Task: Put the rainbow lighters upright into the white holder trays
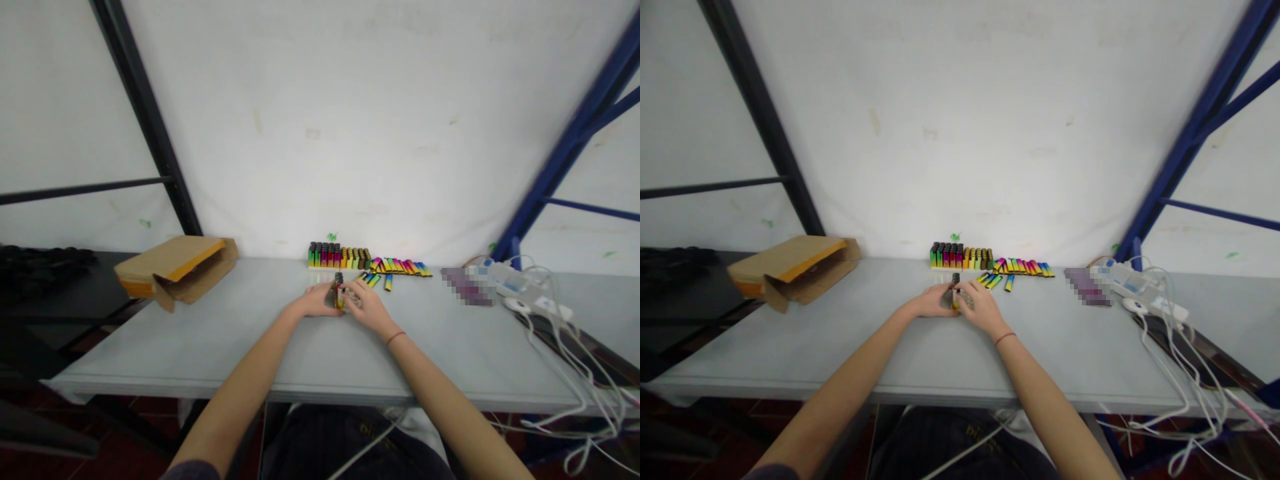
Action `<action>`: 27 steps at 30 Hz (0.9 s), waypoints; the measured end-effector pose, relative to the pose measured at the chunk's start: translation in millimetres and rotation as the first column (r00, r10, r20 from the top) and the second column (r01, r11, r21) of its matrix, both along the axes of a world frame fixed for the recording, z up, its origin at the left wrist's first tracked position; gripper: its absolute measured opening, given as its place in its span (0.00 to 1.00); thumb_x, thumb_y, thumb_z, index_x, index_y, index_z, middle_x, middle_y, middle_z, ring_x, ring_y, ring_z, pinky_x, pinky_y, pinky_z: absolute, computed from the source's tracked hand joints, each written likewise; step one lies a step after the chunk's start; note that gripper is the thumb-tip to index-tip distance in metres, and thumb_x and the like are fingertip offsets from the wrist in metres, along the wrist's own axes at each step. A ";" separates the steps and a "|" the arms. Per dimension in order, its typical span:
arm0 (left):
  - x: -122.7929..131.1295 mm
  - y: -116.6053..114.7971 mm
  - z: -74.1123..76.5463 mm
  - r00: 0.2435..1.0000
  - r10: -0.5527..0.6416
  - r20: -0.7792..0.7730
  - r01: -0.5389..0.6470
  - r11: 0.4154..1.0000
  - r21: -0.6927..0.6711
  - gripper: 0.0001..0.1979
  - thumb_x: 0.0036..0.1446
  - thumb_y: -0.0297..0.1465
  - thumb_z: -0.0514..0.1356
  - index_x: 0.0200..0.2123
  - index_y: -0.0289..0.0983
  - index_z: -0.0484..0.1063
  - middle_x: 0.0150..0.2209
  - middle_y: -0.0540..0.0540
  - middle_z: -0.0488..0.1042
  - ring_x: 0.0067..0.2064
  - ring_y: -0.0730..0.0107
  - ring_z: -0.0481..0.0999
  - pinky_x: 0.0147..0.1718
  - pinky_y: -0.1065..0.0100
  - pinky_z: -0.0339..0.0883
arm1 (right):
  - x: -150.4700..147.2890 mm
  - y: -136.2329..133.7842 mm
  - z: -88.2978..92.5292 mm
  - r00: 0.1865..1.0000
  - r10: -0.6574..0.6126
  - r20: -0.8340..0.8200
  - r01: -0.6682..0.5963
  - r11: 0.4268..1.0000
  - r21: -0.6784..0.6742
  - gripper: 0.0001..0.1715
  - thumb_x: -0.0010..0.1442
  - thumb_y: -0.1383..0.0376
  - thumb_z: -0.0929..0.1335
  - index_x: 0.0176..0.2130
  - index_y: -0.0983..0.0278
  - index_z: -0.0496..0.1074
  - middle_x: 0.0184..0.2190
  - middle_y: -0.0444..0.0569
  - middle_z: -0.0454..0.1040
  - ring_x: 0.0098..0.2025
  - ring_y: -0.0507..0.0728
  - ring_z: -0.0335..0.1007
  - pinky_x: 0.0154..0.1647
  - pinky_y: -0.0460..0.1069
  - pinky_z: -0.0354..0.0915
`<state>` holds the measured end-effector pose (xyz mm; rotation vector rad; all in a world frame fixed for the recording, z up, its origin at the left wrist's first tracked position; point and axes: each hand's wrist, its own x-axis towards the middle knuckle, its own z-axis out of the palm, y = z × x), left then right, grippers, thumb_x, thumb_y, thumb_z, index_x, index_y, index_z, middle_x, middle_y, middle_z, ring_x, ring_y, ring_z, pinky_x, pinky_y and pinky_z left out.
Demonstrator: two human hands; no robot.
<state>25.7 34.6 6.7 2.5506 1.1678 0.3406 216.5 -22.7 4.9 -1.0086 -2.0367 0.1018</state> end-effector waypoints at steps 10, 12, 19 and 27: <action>-0.5 1.2 -0.6 0.998 0.034 -0.054 -0.036 0.999 -0.030 0.48 0.47 0.51 0.65 0.65 0.36 0.52 0.63 0.35 0.62 0.62 0.43 0.63 0.59 0.51 0.56 | 52.3 31.3 -19.1 0.662 -0.724 0.194 0.749 0.642 -0.163 0.18 0.62 0.63 0.63 0.48 0.65 0.74 0.54 0.63 0.69 0.57 0.69 0.60 0.52 0.61 0.57; -0.3 1.9 -1.5 0.998 0.034 -0.060 -0.036 0.999 -0.022 0.49 0.47 0.52 0.65 0.65 0.36 0.51 0.63 0.35 0.63 0.62 0.42 0.63 0.59 0.50 0.56 | 54.4 31.5 -18.9 0.623 -0.710 0.327 0.781 0.585 -0.218 0.17 0.64 0.61 0.62 0.44 0.65 0.76 0.51 0.63 0.72 0.56 0.68 0.62 0.51 0.60 0.57; 0.6 1.6 -3.1 0.997 0.036 -0.070 -0.037 0.999 -0.005 0.47 0.49 0.51 0.64 0.65 0.35 0.52 0.62 0.33 0.63 0.62 0.44 0.63 0.59 0.50 0.56 | 53.4 28.2 -7.4 0.540 -0.688 0.485 0.837 0.500 -0.223 0.17 0.65 0.64 0.60 0.45 0.70 0.73 0.45 0.64 0.75 0.51 0.65 0.68 0.48 0.56 0.59; 1.3 0.3 -0.9 0.995 0.040 -0.086 -0.040 0.999 0.003 0.45 0.50 0.50 0.64 0.64 0.34 0.53 0.61 0.34 0.64 0.61 0.44 0.64 0.58 0.53 0.58 | 55.9 27.1 -13.0 0.586 -0.639 0.499 0.802 0.545 -0.244 0.21 0.60 0.74 0.60 0.52 0.70 0.67 0.51 0.65 0.69 0.53 0.65 0.66 0.48 0.56 0.61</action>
